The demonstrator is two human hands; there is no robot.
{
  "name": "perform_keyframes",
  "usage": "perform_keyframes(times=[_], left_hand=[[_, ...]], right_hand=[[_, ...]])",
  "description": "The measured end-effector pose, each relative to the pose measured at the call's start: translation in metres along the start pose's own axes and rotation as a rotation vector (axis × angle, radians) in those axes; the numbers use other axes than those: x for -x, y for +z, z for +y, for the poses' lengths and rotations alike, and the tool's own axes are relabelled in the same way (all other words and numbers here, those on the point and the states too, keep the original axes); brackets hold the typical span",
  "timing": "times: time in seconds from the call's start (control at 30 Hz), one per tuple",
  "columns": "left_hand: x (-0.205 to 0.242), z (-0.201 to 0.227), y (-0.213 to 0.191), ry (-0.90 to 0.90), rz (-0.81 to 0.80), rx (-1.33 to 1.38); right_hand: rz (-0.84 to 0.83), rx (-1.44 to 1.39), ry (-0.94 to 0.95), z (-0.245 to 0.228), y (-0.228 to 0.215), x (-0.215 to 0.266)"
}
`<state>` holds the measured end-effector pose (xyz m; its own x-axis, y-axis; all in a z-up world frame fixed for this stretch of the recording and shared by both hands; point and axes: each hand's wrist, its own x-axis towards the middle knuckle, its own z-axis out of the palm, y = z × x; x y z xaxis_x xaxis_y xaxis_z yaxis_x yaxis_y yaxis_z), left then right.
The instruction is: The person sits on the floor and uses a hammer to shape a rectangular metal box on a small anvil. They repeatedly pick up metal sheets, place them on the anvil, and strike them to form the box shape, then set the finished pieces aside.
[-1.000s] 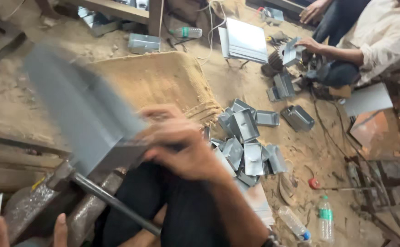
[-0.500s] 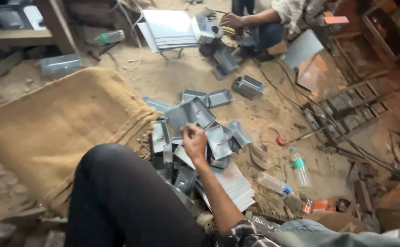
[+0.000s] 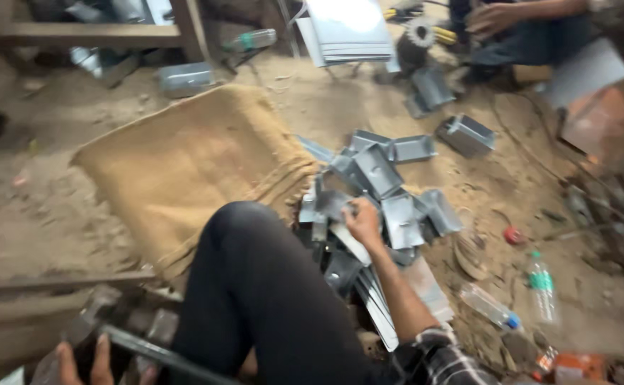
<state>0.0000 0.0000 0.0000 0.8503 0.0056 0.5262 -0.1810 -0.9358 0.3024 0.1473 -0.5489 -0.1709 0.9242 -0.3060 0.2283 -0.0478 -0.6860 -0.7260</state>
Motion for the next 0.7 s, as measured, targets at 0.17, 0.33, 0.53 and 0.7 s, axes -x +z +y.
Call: perform_keyframes(times=[0.17,0.33,0.53,0.7], left_hand=[[0.002,0.008,-0.010,-0.011,-0.043,-0.001],[-0.017,-0.009,-0.011,0.520,-0.039,-0.109],[-0.020,0.036,-0.019,-0.021,-0.037,-0.046],[-0.051,0.078,-0.045,0.004,-0.006,0.079]], right_hand=[[-0.073,0.131,0.050,0.006,-0.005,-0.119],[0.299,0.167,0.113,-0.004,-0.025,-0.238],[0.170,0.154,0.168,-0.002,-0.027,-0.252],[0.096,0.304,0.234,0.028,-0.009,-0.133]])
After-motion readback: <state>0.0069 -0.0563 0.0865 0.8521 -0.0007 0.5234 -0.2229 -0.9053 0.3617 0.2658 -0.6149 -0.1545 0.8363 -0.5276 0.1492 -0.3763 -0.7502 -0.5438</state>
